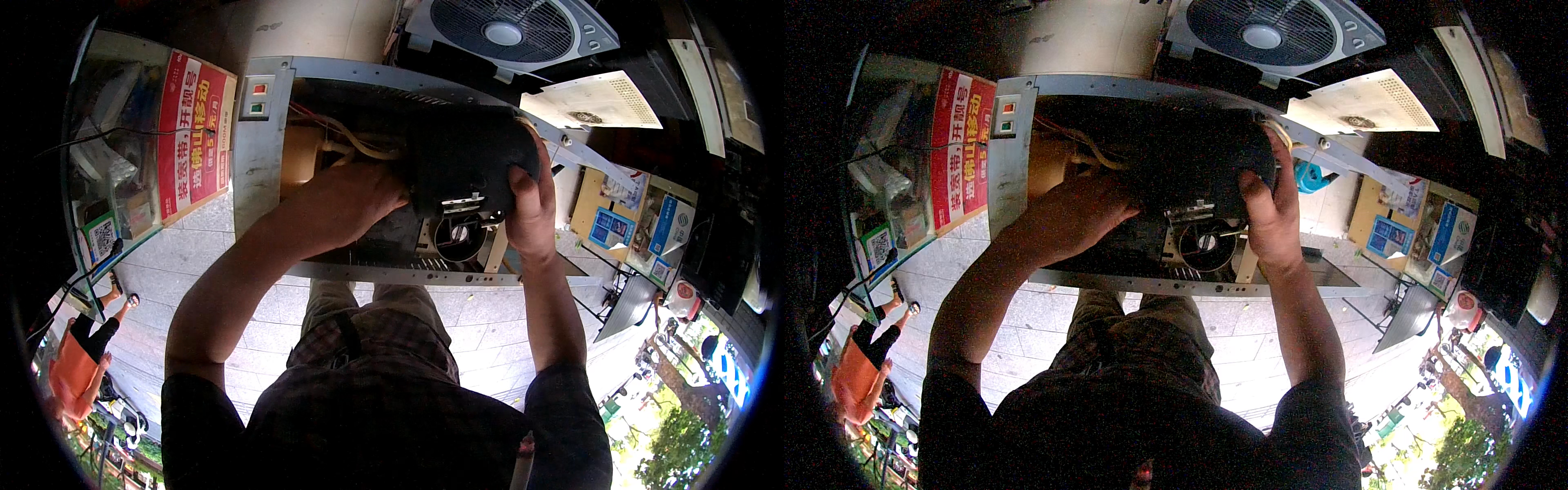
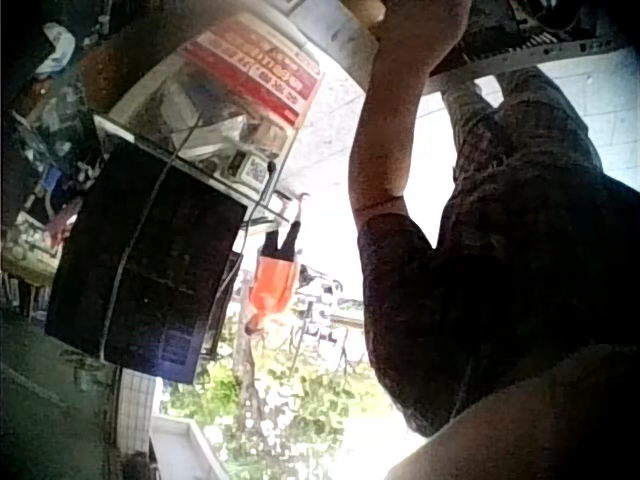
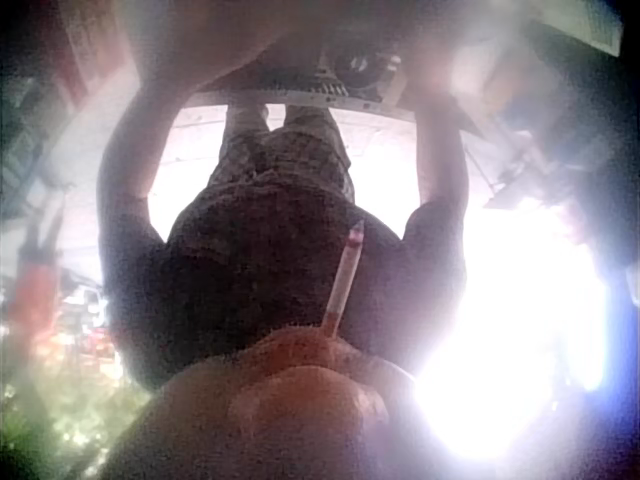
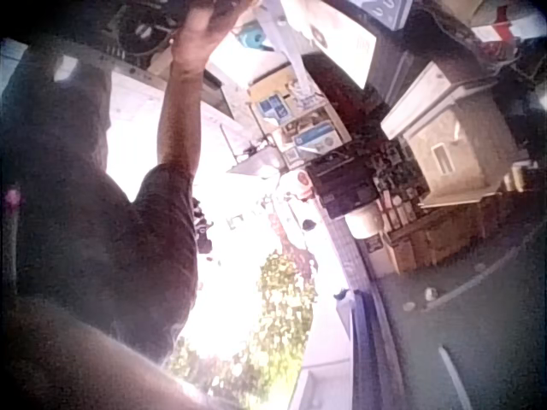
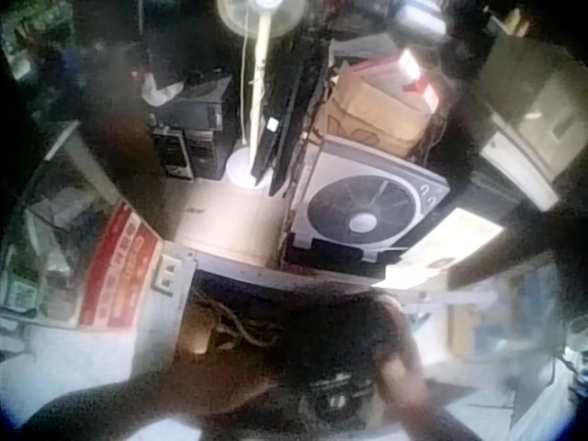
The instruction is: The person uses a cordless drill to remove screws from an appliance's metal casing. They then retrieve a black cylindrical component, inspect it, and attempt to fit it into the appliance's interior. The person also handles a handheld fan and other tools during the process.
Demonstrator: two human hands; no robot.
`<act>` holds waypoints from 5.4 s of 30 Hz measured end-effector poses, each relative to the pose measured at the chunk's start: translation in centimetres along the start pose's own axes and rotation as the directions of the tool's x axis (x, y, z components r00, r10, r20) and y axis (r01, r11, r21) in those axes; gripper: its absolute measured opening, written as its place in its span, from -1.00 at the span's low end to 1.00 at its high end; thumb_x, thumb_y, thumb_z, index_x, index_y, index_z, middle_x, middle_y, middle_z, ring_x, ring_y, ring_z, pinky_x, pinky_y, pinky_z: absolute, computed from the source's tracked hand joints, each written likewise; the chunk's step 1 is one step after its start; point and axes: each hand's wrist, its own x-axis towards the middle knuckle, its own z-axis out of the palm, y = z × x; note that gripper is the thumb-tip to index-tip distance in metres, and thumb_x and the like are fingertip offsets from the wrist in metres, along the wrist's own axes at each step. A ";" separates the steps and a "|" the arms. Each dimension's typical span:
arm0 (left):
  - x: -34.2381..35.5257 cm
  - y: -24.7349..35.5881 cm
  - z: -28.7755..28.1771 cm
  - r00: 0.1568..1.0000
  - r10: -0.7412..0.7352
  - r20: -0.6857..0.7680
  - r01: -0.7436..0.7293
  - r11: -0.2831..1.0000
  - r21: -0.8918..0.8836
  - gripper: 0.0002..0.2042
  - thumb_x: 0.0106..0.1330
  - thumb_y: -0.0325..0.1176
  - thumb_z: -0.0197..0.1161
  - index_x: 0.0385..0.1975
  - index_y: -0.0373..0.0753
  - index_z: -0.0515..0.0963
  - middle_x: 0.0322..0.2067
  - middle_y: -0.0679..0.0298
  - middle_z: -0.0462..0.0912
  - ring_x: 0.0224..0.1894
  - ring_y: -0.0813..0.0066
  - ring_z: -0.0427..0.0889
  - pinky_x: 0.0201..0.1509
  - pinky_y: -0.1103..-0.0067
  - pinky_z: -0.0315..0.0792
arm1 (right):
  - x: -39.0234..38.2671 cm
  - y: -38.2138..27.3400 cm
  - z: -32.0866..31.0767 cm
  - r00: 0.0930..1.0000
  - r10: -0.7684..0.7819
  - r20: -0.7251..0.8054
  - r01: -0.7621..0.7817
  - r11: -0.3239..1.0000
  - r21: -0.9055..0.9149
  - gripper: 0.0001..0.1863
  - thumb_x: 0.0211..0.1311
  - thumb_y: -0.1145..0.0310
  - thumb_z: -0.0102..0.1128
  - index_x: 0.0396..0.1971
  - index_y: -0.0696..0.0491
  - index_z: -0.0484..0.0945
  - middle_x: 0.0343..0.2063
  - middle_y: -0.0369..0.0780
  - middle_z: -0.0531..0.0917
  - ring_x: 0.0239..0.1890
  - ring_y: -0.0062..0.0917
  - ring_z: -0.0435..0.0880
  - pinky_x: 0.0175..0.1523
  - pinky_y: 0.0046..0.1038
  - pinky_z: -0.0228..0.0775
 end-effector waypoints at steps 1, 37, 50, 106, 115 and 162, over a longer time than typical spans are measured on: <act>-0.1 -0.1 0.2 1.000 0.018 -0.023 -0.017 1.000 0.015 -0.76 0.54 -0.26 0.11 0.03 -0.25 0.53 -0.13 0.08 0.68 -0.07 0.25 0.72 0.03 0.33 0.66 | 0.0 0.0 0.0 1.000 0.006 0.002 -0.006 1.000 0.006 -0.04 0.23 -0.22 0.31 0.44 0.10 0.21 0.18 -0.10 0.48 0.22 -0.34 0.55 0.25 -0.35 0.54; 0.6 -0.1 -1.7 0.995 0.094 0.015 -0.095 0.981 0.168 -0.69 0.46 -0.26 0.22 0.06 -0.33 0.49 -0.20 0.10 0.71 -0.24 0.31 0.79 -0.20 0.45 0.72 | -0.8 -1.3 0.7 0.978 0.186 -0.096 -0.163 0.964 0.211 -0.35 0.42 0.23 0.18 0.43 0.11 0.23 0.16 -0.16 0.56 0.16 -0.46 0.55 0.29 -0.39 0.39; 1.0 -1.0 -2.8 0.994 -0.035 0.103 0.071 0.930 -0.360 -0.76 0.41 -0.22 0.24 -0.21 -0.31 0.58 -0.41 -0.05 0.65 -0.27 -0.03 0.73 -0.16 0.19 0.58 | -1.2 -0.6 1.8 0.990 0.056 -0.128 -0.044 0.994 0.095 -0.20 0.36 0.00 0.27 0.46 0.05 0.20 0.15 -0.13 0.54 0.22 -0.40 0.56 0.30 -0.37 0.47; 0.3 -1.4 -2.8 0.995 -0.072 0.075 0.098 0.890 -0.446 -0.65 0.52 -0.08 0.16 -0.09 -0.31 0.56 -0.29 -0.01 0.67 -0.18 0.04 0.71 -0.06 0.28 0.56 | 0.8 1.5 0.3 0.996 -0.081 -0.040 0.087 0.981 0.174 -0.01 0.13 -0.19 0.38 0.46 -0.02 0.19 0.25 -0.12 0.42 0.28 -0.29 0.47 0.29 -0.23 0.46; 1.1 -2.7 -4.0 0.921 0.027 0.388 0.213 0.801 -0.559 -0.55 0.62 0.03 -0.05 -0.05 -0.24 0.62 -0.28 0.07 0.66 -0.20 0.20 0.67 -0.05 0.35 0.52 | 0.8 2.6 -0.6 0.991 -0.134 0.024 0.132 0.990 0.056 0.02 0.14 -0.25 0.38 0.48 -0.06 0.15 0.30 -0.14 0.33 0.32 -0.28 0.42 0.34 -0.21 0.44; -0.5 1.2 -2.0 0.991 0.008 -0.132 0.014 0.987 0.158 -0.83 0.34 -0.36 0.32 -0.18 -0.29 0.57 -0.14 0.06 0.62 -0.07 0.20 0.67 0.05 0.28 0.54 | -0.1 -1.6 1.8 0.978 0.206 -0.042 -0.190 0.950 0.249 -0.31 0.37 0.08 0.18 0.41 0.06 0.27 0.18 -0.15 0.53 0.20 -0.39 0.57 0.23 -0.34 0.51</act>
